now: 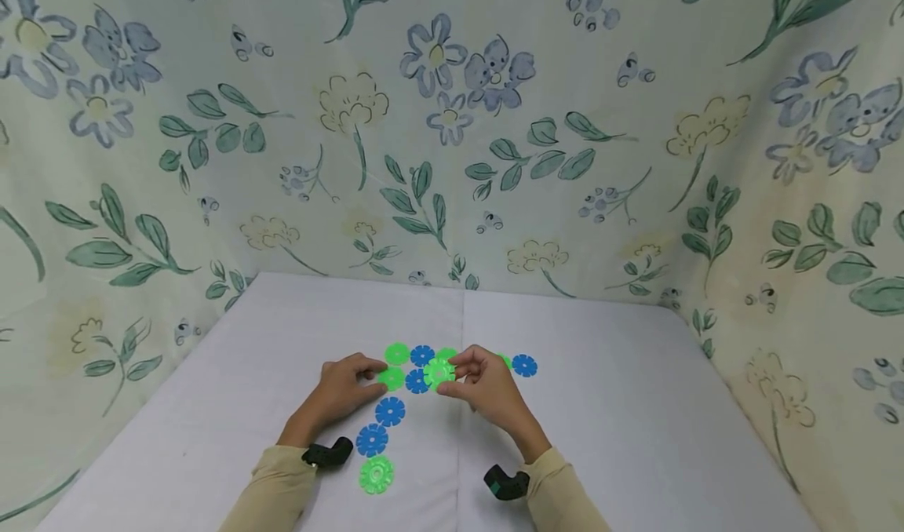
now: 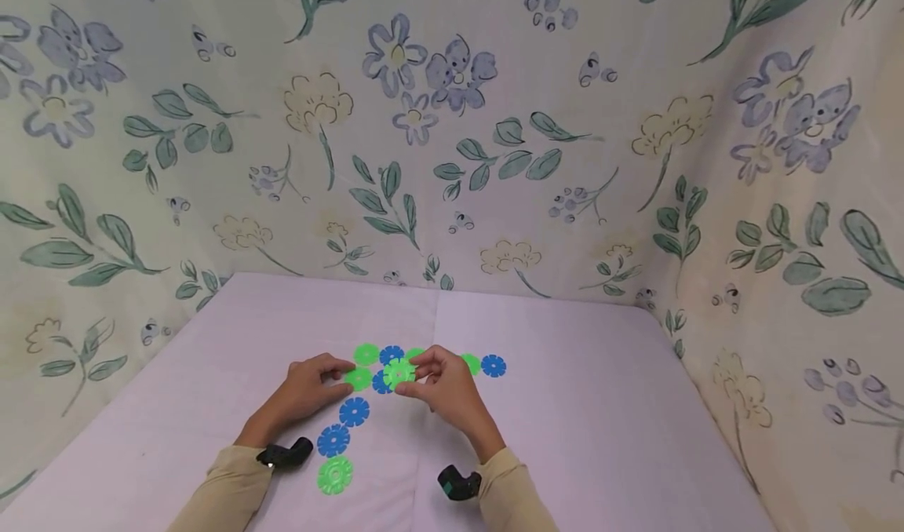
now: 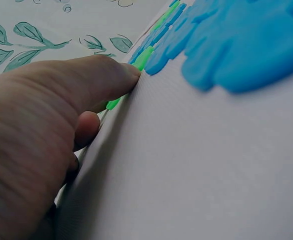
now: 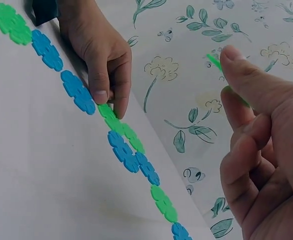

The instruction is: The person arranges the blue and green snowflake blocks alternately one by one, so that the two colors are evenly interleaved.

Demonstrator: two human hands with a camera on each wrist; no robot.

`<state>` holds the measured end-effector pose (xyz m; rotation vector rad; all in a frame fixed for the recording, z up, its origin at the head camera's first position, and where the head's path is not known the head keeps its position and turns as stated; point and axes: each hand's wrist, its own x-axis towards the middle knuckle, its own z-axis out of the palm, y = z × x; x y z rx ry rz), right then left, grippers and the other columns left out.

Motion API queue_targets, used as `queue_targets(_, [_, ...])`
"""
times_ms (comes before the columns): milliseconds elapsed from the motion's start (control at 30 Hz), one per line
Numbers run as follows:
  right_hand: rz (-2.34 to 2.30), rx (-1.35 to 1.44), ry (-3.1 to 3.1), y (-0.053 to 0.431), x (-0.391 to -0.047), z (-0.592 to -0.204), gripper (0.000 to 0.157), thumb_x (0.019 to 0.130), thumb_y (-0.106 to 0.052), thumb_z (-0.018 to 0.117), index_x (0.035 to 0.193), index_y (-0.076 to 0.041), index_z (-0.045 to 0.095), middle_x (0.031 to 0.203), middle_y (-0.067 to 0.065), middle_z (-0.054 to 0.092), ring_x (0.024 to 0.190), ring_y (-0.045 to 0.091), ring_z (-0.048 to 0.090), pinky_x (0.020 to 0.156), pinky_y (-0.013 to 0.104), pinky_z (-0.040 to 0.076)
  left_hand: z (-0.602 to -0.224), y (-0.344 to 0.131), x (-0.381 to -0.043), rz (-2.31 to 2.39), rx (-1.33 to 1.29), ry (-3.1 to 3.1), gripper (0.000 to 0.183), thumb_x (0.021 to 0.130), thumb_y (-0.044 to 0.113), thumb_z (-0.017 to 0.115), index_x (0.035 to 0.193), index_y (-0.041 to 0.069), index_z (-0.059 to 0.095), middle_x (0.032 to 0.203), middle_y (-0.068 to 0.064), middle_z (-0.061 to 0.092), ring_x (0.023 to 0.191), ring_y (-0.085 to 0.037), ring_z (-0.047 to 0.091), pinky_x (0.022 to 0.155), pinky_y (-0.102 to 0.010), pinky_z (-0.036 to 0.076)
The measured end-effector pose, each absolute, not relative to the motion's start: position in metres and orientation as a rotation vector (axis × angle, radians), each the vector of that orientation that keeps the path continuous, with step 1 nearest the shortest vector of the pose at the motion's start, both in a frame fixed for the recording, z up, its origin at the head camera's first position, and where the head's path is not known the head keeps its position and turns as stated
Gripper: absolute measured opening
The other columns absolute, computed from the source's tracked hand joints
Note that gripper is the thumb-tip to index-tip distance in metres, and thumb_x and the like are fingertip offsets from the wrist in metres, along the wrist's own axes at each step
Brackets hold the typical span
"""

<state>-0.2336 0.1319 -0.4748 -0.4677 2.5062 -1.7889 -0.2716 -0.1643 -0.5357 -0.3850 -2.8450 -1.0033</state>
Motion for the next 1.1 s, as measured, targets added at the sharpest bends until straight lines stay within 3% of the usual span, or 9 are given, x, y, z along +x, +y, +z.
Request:
queue_targets(167, [-1.815,-0.388,2.564,0.128,-0.240,-0.482,0.045,0.075,-0.038,0.088,0.109,-0.019,0.066,0.093,0.001,0.069,0.058,0.010,0.049,0.048,0.022,0.043,-0.534,-0.166,-0.270,-0.993,-0.363,-2.851,0.035,0.083,0.039,0.080,0.116,0.030,0.074,0.089,0.017,0.061,0.086,-0.008,0.054,0.089,-0.039,0.028])
queue_targets(500, [-1.948,-0.243,2.523,0.132,-0.250,-0.491,0.043,0.075,-0.030,0.089,0.109,-0.016,0.067,0.089,0.005,0.068,0.057,0.010,0.049,0.046,0.022,0.040,-0.534,-0.165,-0.272,-0.968,-0.396,-2.850,0.036,0.083,0.040,0.080,0.117,0.030,0.073,0.089,0.017,0.061,0.085,-0.007,0.054,0.087,-0.038,0.028])
queue_targets(1100, [-1.821,-0.106,2.668,0.127,-0.255,-0.510,0.047,0.071,-0.038,0.091,0.107,-0.018,0.068,0.089,0.001,0.069,0.077,0.016,0.059,0.060,0.024,0.049,-0.535,-0.164,-0.271,-1.007,-0.400,-2.828,0.035,0.083,0.039,0.081,0.116,0.031,0.073,0.089,0.017,0.061,0.085,-0.007,0.054,0.088,-0.038,0.028])
